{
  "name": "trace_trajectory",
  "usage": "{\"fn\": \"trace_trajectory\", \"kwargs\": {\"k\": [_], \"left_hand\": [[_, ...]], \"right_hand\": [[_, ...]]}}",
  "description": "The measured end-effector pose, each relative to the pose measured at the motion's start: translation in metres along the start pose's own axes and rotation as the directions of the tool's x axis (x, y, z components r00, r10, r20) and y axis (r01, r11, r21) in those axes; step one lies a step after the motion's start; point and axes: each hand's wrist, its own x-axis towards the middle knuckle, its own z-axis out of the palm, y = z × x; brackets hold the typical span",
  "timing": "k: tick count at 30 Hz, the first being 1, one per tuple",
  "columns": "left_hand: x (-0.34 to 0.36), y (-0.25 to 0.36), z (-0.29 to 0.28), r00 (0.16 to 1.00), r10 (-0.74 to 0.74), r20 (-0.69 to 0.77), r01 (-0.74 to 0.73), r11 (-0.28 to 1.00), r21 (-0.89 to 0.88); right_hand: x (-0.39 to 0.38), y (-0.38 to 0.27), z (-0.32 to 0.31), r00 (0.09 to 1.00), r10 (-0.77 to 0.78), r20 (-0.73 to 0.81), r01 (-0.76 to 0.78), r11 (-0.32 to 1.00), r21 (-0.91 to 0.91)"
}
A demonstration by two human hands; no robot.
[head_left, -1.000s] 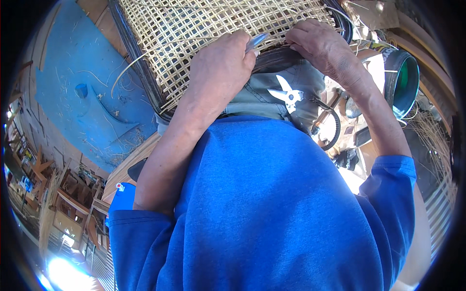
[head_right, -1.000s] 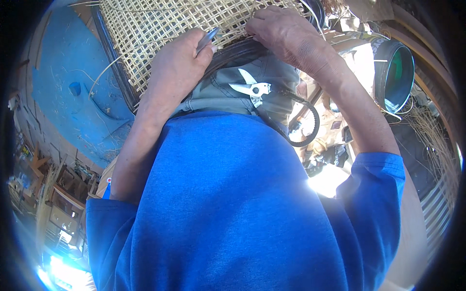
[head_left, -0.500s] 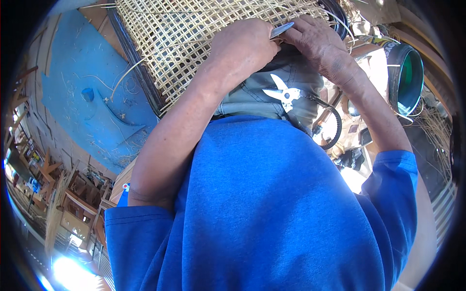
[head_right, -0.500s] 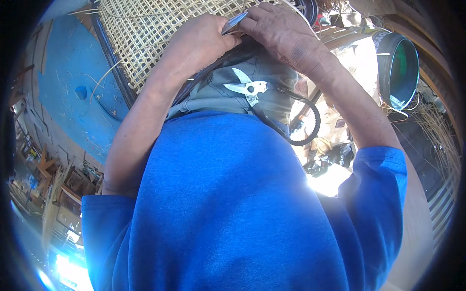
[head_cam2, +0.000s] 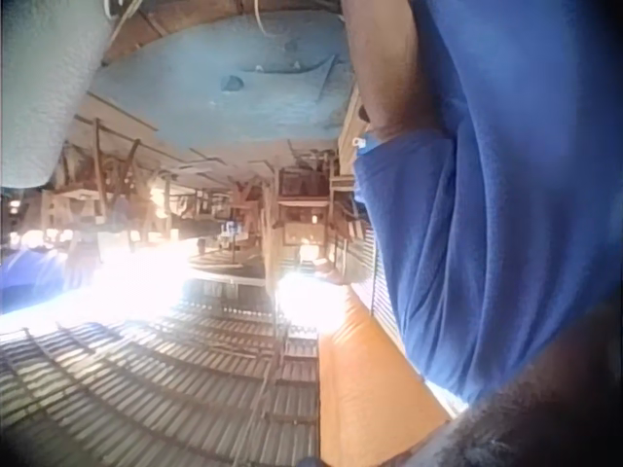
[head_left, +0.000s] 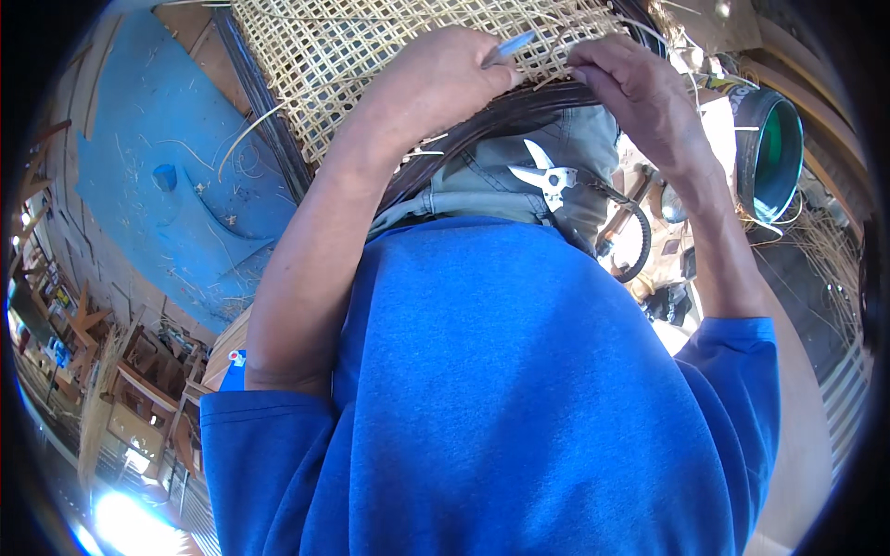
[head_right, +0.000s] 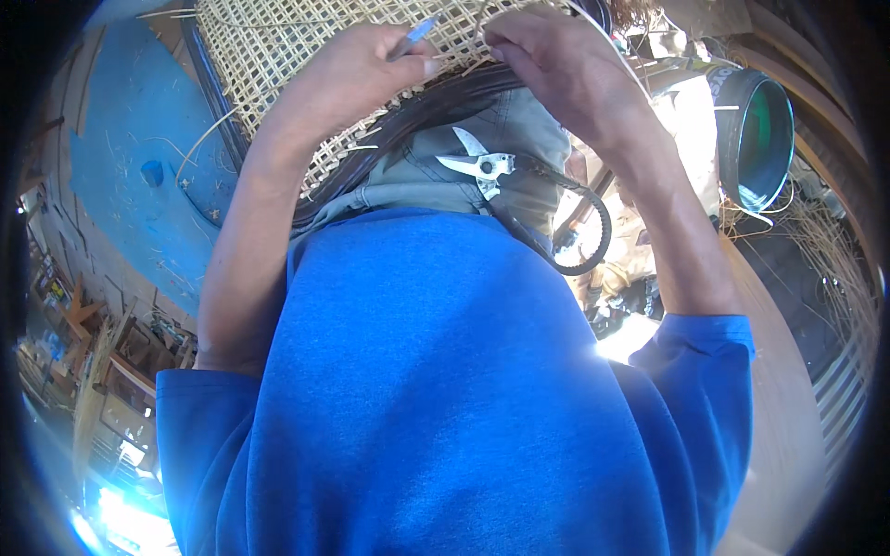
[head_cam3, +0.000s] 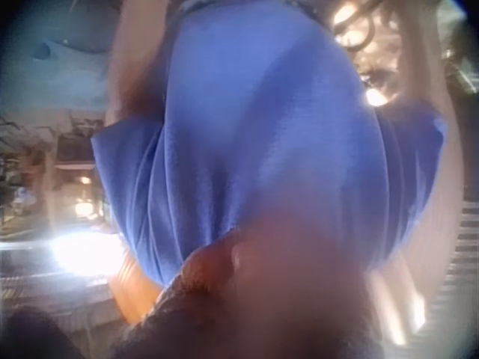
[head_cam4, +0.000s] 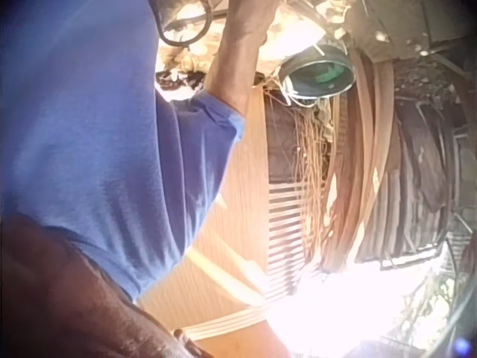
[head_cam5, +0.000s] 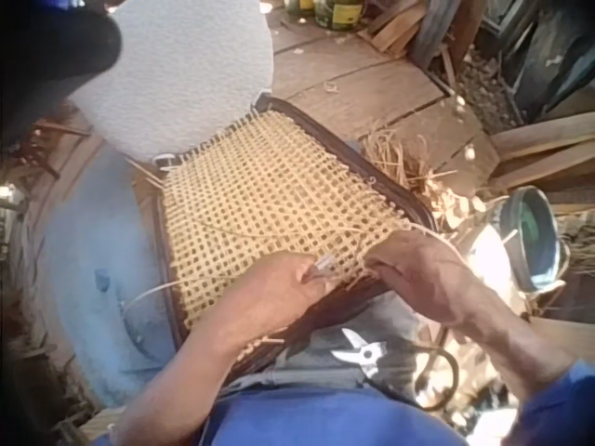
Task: Weaving a rattan chair seat using strips of cane and hand tools.
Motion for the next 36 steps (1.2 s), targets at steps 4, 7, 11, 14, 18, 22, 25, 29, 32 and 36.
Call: {"fn": "trace_trajectory", "kwargs": {"k": [4,7,11,14,18,22,25,29,32,36], "left_hand": [[0.01,-0.014,0.019,0.978,0.189,-0.088,-0.193,0.981,-0.039],[0.018,-0.009,0.028,0.936,0.309,-0.167,-0.326,0.941,-0.09],[0.041,-0.01,0.031,0.946,0.235,-0.224,-0.243,0.97,-0.008],[0.036,0.009,0.025,0.874,0.297,-0.383,-0.255,0.954,0.16],[0.052,-0.005,0.029,0.94,0.267,-0.215,-0.261,0.964,0.053],[0.055,-0.002,0.035,0.969,0.188,-0.158,-0.191,0.982,-0.002],[0.054,-0.002,0.037,0.961,0.227,-0.161,-0.225,0.974,0.034],[0.055,-0.004,0.04,0.955,0.227,-0.19,-0.229,0.973,0.011],[0.055,-0.005,0.041,0.951,0.227,-0.209,-0.232,0.973,0.002],[0.055,-0.001,0.042,0.945,0.246,-0.216,-0.254,0.967,-0.008]], "right_hand": [[-0.005,0.002,0.007,0.977,0.175,0.121,-0.192,0.97,0.151],[-0.001,-0.003,0.008,0.893,0.374,0.249,-0.431,0.87,0.24],[0.006,-0.007,0.006,0.861,0.429,0.273,-0.487,0.851,0.196],[0.008,-0.01,0.01,0.841,0.452,0.299,-0.5,0.859,0.107],[0.011,-0.011,0.018,0.905,0.319,0.282,-0.321,0.946,-0.041],[0.012,-0.011,0.019,0.878,0.352,0.325,-0.334,0.936,-0.111],[0.005,-0.003,0.025,0.912,0.299,0.279,-0.26,0.951,-0.169],[0.007,-0.011,0.028,0.904,0.337,0.262,-0.233,0.905,-0.357],[0.006,-0.019,0.034,0.916,0.351,0.194,-0.236,0.863,-0.447],[-0.001,-0.023,0.036,0.914,0.377,0.149,-0.246,0.809,-0.534]]}}
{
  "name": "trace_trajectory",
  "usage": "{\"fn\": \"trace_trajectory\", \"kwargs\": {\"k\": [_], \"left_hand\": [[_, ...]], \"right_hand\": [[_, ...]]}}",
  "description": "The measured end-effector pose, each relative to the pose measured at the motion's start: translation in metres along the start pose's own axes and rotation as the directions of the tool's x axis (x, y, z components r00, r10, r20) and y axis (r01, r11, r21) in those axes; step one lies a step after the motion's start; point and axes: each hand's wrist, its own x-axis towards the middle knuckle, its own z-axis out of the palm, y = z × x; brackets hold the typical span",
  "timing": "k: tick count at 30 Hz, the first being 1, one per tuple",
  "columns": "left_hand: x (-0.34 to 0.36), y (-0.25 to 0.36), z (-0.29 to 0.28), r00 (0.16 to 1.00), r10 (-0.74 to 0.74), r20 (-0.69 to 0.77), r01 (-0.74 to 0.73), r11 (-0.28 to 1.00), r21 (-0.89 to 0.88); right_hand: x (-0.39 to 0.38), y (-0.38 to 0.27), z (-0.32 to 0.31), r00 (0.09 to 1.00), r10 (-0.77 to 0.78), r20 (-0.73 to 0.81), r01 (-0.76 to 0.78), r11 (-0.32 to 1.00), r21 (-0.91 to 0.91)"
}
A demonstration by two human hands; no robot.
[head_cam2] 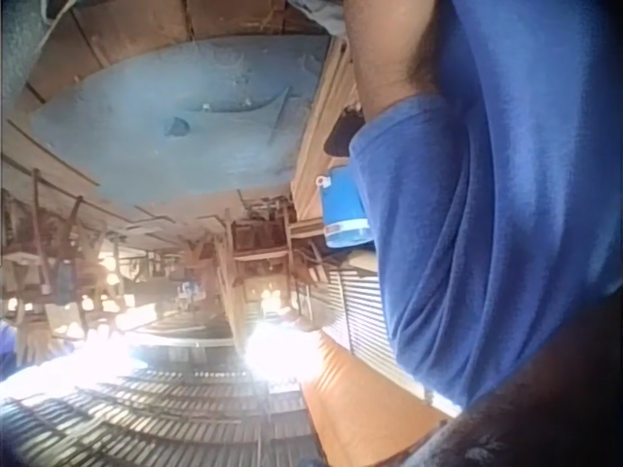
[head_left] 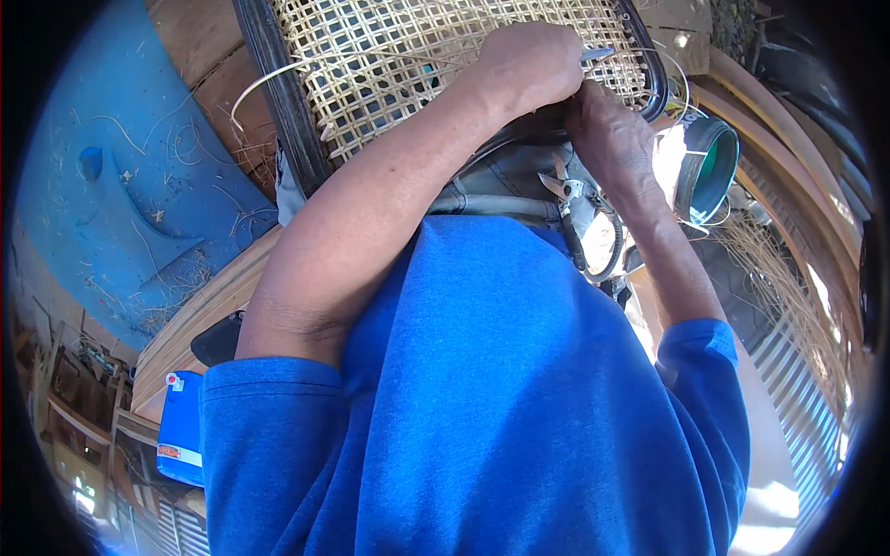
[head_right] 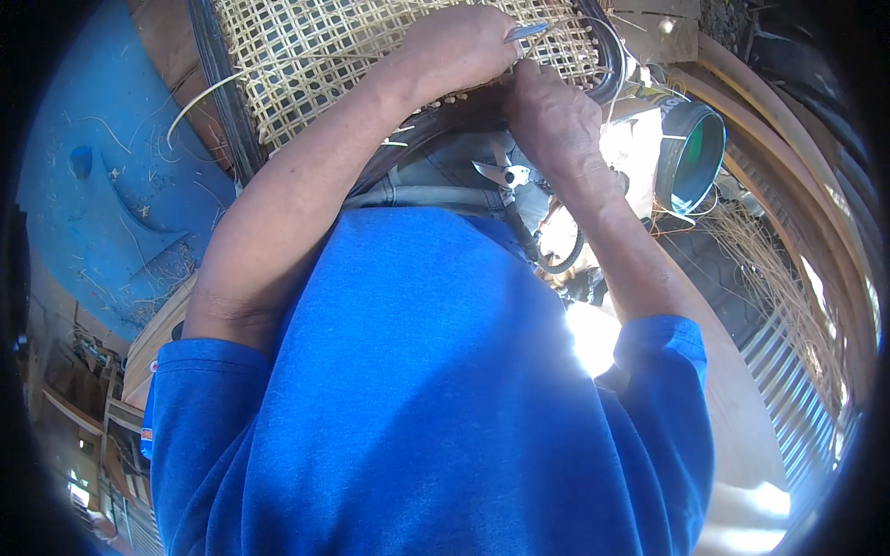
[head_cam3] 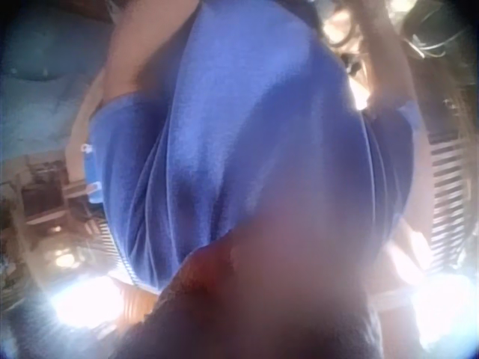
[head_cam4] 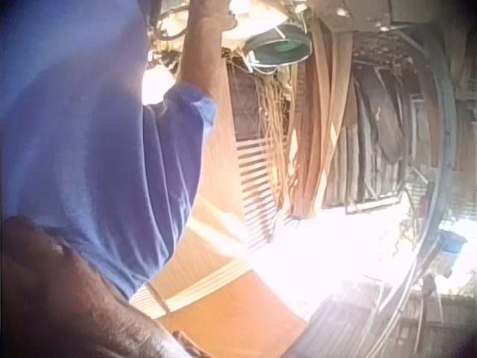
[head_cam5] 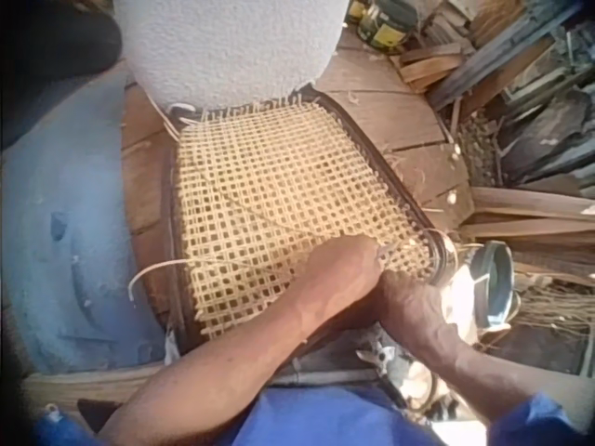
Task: Weaving a rattan chair seat using strips of cane and hand tools.
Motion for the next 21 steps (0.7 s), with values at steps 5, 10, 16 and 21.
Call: {"fn": "trace_trajectory", "kwargs": {"k": [5,10,16,21], "left_hand": [[-0.002,-0.002,-0.003,1.0,0.007,-0.006,-0.007,1.0,-0.01],[-0.004,-0.004,-0.005,0.999,-0.002,0.032,0.002,1.0,-0.001],[-0.001,-0.003,-0.004,0.999,0.028,0.026,-0.029,0.999,0.03],[0.0,-0.006,-0.002,0.999,0.031,-0.017,-0.03,0.999,0.042]], "right_hand": [[-0.002,0.0,0.002,0.995,0.064,-0.077,-0.052,0.988,0.148],[-0.006,0.016,0.0,0.996,-0.042,-0.072,0.065,0.935,0.348],[-0.008,0.014,-0.006,0.982,0.04,-0.183,0.006,0.969,0.245],[-0.008,0.008,-0.006,0.991,0.002,-0.135,0.008,0.998,0.07]]}}
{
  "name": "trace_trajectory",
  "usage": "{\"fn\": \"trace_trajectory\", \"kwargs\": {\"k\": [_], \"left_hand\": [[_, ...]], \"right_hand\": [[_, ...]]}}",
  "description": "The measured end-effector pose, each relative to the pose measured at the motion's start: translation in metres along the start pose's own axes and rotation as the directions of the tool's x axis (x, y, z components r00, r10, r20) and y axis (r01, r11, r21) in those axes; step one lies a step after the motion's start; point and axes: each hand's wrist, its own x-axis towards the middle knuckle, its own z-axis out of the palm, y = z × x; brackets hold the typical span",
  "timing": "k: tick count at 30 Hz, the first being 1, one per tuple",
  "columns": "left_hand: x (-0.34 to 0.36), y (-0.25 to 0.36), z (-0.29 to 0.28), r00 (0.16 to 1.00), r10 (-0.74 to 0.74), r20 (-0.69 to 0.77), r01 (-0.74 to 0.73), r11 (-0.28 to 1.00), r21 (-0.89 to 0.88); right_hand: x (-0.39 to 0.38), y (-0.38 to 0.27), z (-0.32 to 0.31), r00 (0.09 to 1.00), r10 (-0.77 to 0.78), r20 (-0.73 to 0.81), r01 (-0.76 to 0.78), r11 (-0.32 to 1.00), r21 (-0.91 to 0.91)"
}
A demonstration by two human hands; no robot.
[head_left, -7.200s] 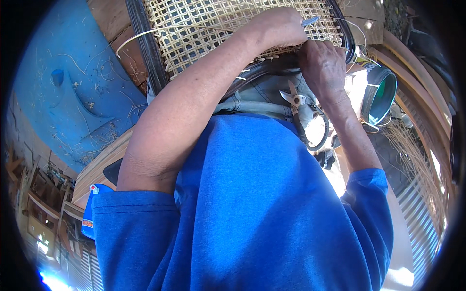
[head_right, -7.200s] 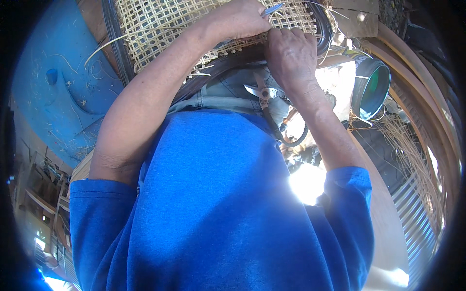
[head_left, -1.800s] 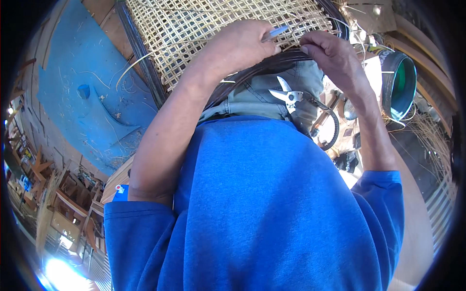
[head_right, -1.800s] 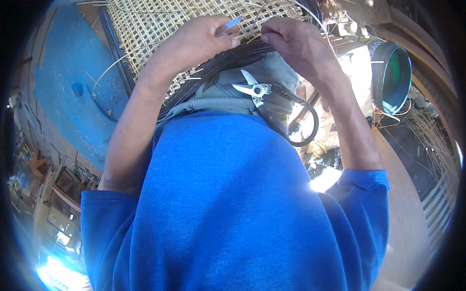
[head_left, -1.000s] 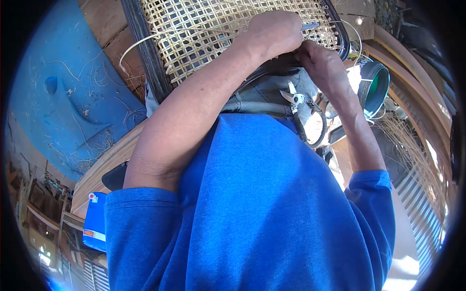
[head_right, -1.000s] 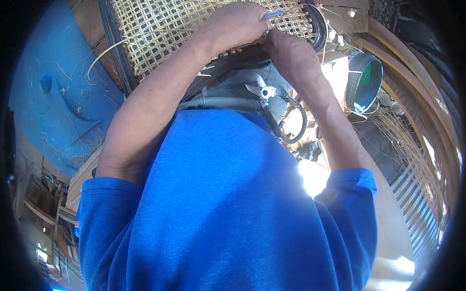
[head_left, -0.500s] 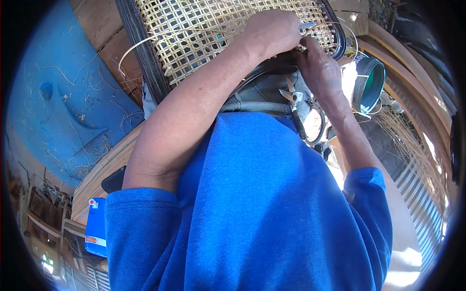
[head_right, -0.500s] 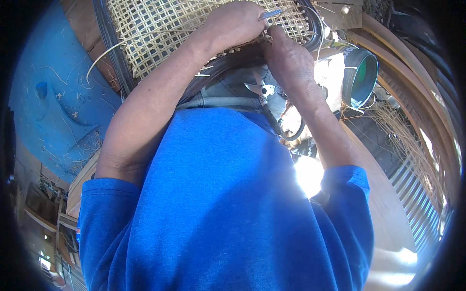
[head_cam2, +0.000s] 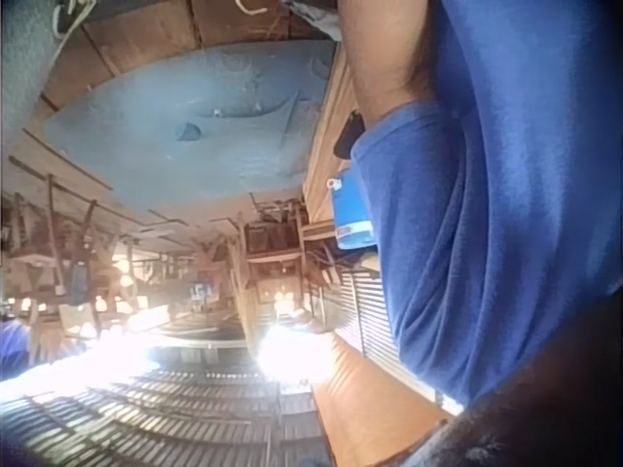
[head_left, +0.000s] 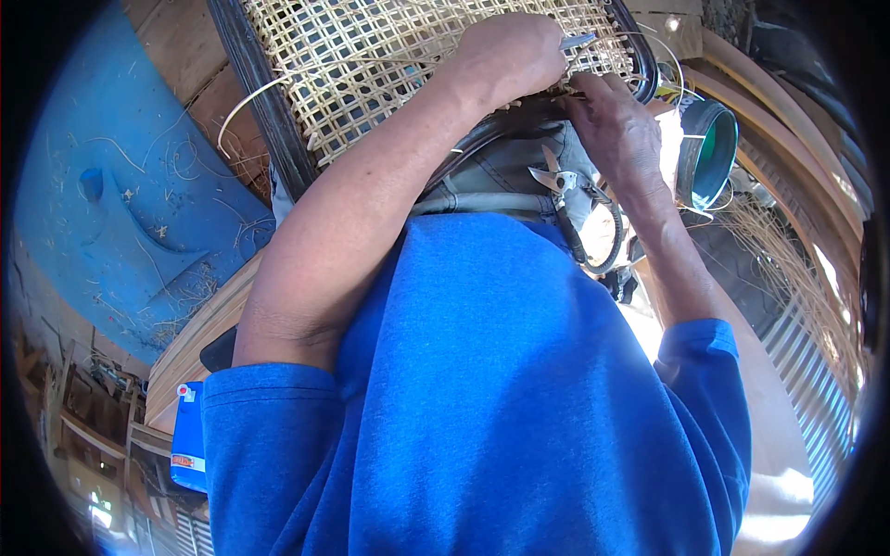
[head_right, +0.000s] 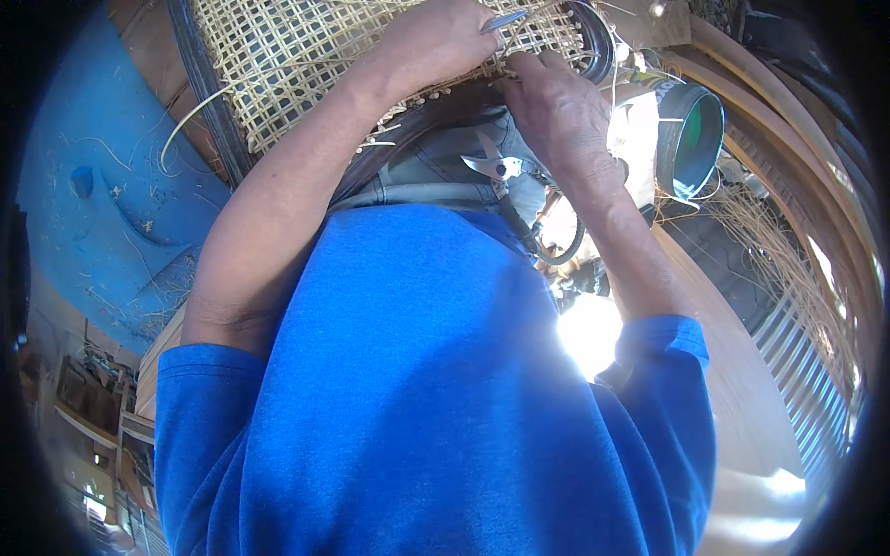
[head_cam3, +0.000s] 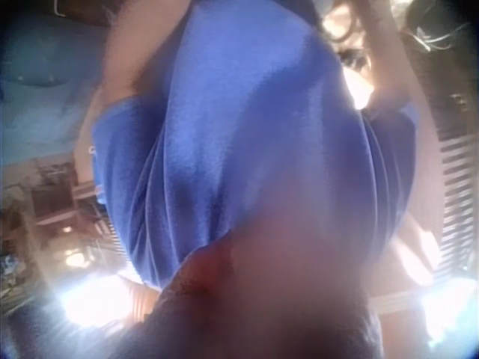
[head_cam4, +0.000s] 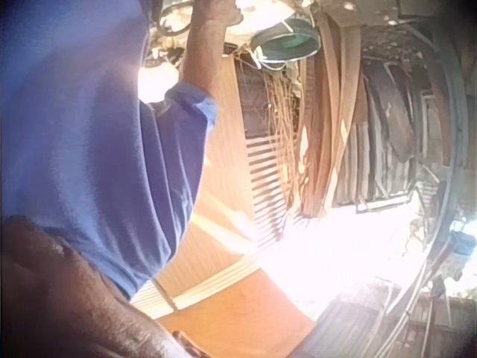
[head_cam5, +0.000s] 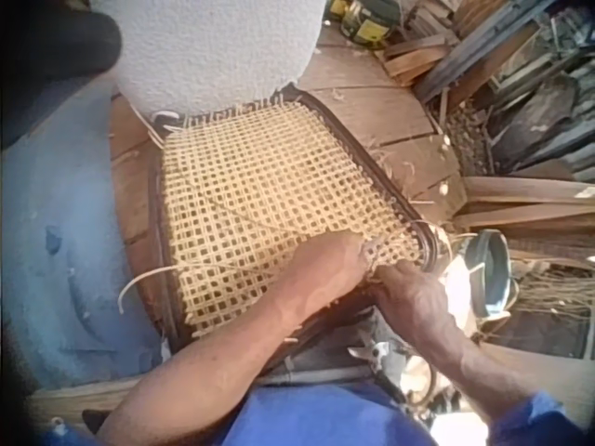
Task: Weaving a rattan chair seat using strips of cane and hand tools.
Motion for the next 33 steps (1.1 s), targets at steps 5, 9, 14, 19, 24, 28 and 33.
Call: {"fn": "trace_trajectory", "kwargs": {"k": [5,9,14,19,24,28,33], "left_hand": [[0.002,0.007,-0.023,1.0,0.011,-0.013,-0.012,0.998,-0.062],[0.008,-0.005,-0.013,0.998,0.029,-0.057,-0.036,0.992,-0.119],[-0.002,0.007,-0.03,1.0,-0.01,-0.009,0.008,0.993,-0.119],[-0.006,0.014,-0.032,1.0,-0.014,0.005,0.014,0.994,-0.108],[0.001,0.007,-0.031,0.999,0.026,-0.021,-0.029,0.99,-0.141],[0.006,0.0,-0.021,0.998,0.057,-0.041,-0.061,0.992,-0.106],[0.008,-0.004,-0.014,0.989,0.103,-0.105,-0.113,0.988,-0.101]], "right_hand": [[-0.002,-0.007,-0.001,1.0,-0.011,-0.028,0.011,1.0,0.015],[0.002,-0.006,0.005,0.999,0.034,0.024,-0.036,0.997,0.061],[0.003,-0.012,0.004,0.997,0.038,0.073,-0.042,0.997,0.058],[0.011,-0.018,0.0,0.981,0.132,0.141,-0.135,0.991,0.012],[0.018,-0.023,0.001,0.965,0.187,0.187,-0.191,0.981,0.008],[0.022,-0.019,0.001,0.965,0.163,0.207,-0.175,0.984,0.039],[0.022,-0.013,0.003,0.974,0.113,0.195,-0.129,0.989,0.071]]}}
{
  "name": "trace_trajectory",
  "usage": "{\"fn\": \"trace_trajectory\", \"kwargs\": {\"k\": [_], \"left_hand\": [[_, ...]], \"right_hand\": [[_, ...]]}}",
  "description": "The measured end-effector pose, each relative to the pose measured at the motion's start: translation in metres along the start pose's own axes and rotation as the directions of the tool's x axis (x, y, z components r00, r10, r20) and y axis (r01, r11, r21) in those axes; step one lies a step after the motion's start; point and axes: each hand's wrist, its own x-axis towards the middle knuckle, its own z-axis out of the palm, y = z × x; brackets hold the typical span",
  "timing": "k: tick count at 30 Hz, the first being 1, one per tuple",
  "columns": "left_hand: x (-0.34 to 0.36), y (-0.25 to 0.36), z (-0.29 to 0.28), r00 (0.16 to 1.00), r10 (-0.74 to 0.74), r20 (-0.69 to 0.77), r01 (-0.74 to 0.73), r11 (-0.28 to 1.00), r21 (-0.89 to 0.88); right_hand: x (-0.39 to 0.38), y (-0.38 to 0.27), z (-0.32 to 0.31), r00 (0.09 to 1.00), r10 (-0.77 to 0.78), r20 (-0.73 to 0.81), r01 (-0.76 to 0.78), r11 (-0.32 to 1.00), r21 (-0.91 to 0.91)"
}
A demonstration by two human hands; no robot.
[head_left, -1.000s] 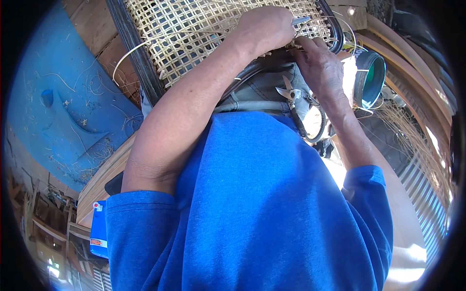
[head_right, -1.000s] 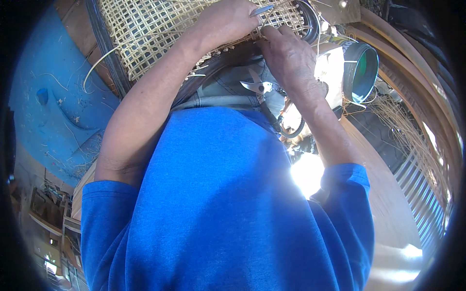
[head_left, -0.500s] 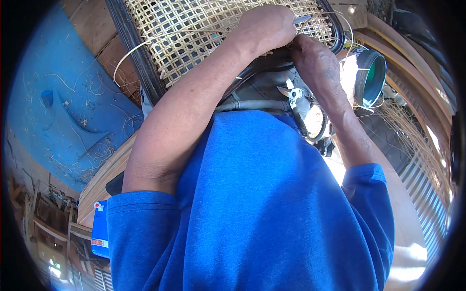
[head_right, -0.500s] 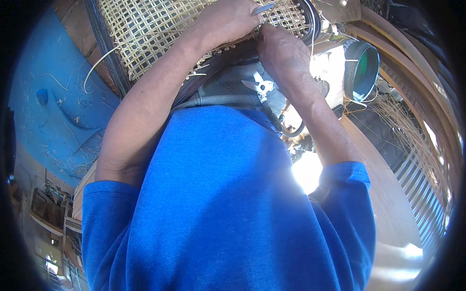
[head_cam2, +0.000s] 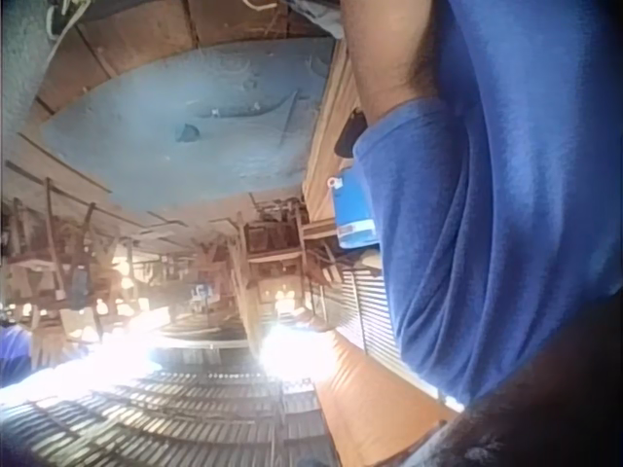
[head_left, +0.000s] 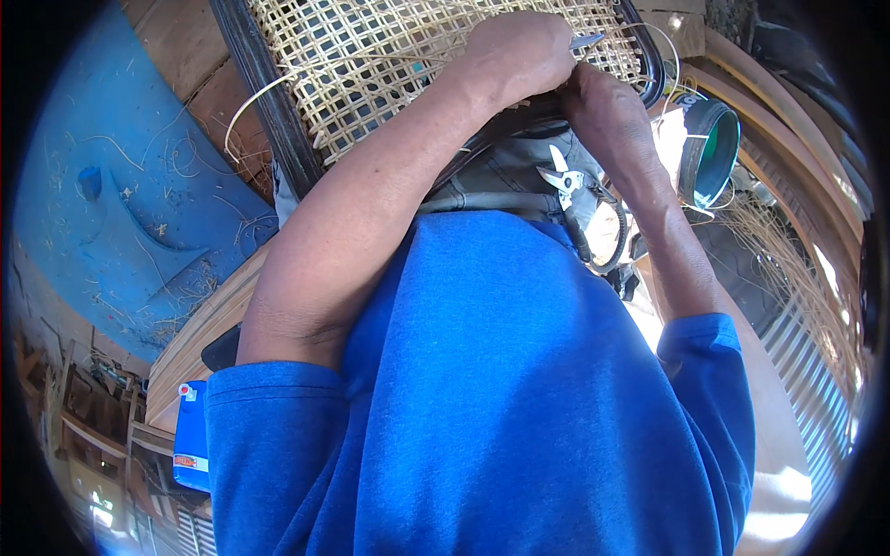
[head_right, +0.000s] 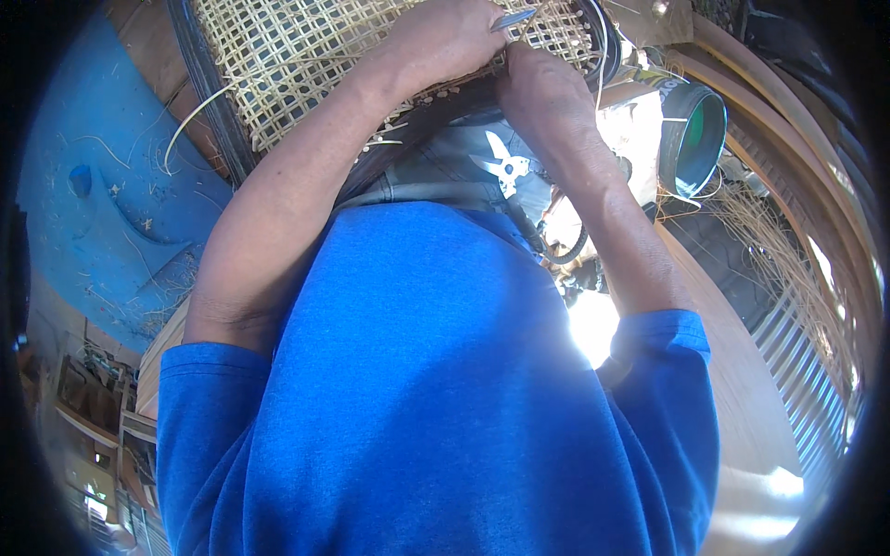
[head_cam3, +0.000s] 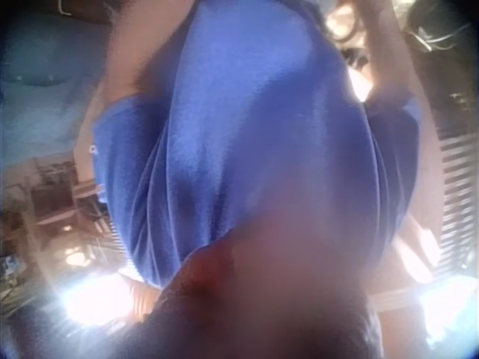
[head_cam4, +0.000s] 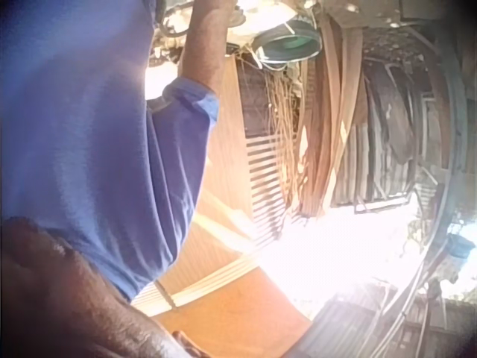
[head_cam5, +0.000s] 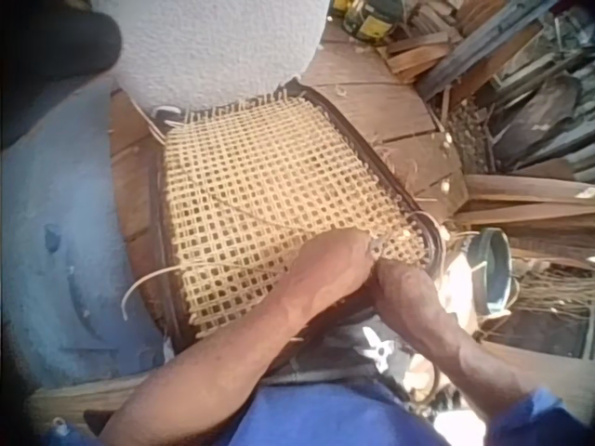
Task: Weaving a rattan chair seat using strips of cane and hand tools.
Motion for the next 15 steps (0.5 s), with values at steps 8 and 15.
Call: {"fn": "trace_trajectory", "kwargs": {"k": [8,15], "left_hand": [[0.002,-0.004,0.002,1.0,-0.021,0.016,0.021,1.0,0.014],[-0.002,-0.002,-0.017,0.988,0.009,0.155,0.01,0.993,-0.121]], "right_hand": [[0.001,-0.005,0.004,1.0,0.02,-0.02,-0.021,1.0,-0.023],[-0.004,-0.004,0.008,0.996,-0.009,-0.091,0.023,0.989,0.147]]}}
